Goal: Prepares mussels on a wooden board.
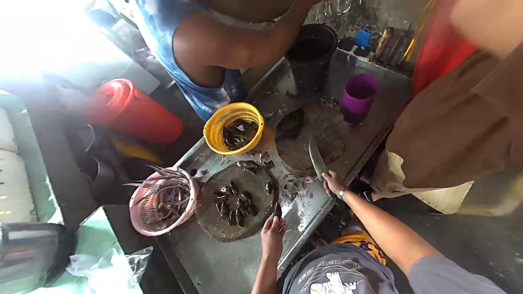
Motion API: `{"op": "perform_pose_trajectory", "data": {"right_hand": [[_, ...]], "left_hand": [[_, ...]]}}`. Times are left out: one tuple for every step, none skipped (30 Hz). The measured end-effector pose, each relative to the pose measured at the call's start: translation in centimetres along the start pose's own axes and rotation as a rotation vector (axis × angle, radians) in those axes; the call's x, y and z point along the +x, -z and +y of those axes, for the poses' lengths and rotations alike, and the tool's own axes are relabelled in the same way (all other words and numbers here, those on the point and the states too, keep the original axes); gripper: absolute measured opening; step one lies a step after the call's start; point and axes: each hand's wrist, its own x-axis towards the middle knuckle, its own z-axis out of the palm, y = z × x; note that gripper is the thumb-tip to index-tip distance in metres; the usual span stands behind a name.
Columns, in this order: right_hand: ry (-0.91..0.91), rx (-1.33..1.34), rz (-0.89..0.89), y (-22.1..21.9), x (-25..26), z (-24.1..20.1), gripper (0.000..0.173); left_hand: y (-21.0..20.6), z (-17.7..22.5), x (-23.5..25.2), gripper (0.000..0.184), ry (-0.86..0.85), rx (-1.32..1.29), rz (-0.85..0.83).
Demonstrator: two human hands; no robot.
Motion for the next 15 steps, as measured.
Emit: {"op": "perform_pose_trajectory", "data": {"right_hand": [[-0.007, -0.021, -0.018, 0.6, -1.1, 1.2, 0.043], [-0.012, -0.043, -0.030, 1.3, -2.5, 2.5, 0.042], [-0.007, -0.068, -0.038, 1.9, -3.9, 3.8, 0.041], [-0.005, -0.095, -0.047, 2.6, -5.3, 4.8, 0.039], [-0.011, -0.113, -0.055, 3.1, -6.8, 5.2, 0.037], [-0.016, -0.115, -0.059, 3.4, -8.2, 4.8, 0.034], [0.001, -0.105, -0.065, 3.6, -9.6, 4.1, 0.030], [0.055, -0.081, -0.076, 3.6, -10.8, 3.1, 0.030], [0.135, -0.044, -0.094, 3.7, -11.6, 2.1, 0.036], [0.196, 0.007, -0.119, 3.8, -12.2, 1.2, 0.041], [0.224, 0.070, -0.133, 3.8, -12.7, 0.8, 0.040], [0.218, 0.122, -0.132, 3.6, -13.1, 0.7, 0.031], [0.183, 0.146, -0.110, 3.3, -13.3, 0.9, 0.022], [0.134, 0.118, -0.068, 3.0, -13.4, 1.2, 0.018], [0.091, 0.039, -0.024, 2.9, -13.2, 1.5, 0.018]], "left_hand": [[-0.3, 0.5, 0.1, 0.022, 0.028, -0.035, -0.029], [-0.8, 1.2, 0.3, 0.023, 0.053, -0.056, -0.063], [-1.3, 1.8, 0.6, 0.025, 0.079, -0.067, -0.105], [-2.0, 2.2, 0.8, 0.027, 0.107, -0.083, -0.144], [-2.7, 2.5, 1.1, 0.028, 0.131, -0.100, -0.187], [-3.5, 2.9, 1.4, 0.028, 0.151, -0.110, -0.233], [-4.1, 3.0, 1.8, 0.026, 0.171, -0.120, -0.279], [-4.6, 3.0, 2.2, 0.024, 0.187, -0.132, -0.330], [-5.1, 2.9, 2.7, 0.023, 0.200, -0.140, -0.384], [-5.7, 2.9, 2.9, 0.024, 0.211, -0.148, -0.425], [-6.3, 2.8, 3.2, 0.025, 0.218, -0.155, -0.462], [-6.9, 2.8, 3.5, 0.027, 0.222, -0.158, -0.495], [-7.4, 2.8, 3.8, 0.029, 0.219, -0.150, -0.512], [-7.9, 2.9, 4.1, 0.029, 0.207, -0.128, -0.514], [-8.4, 3.4, 4.6, 0.030, 0.181, -0.093, -0.503]]}}
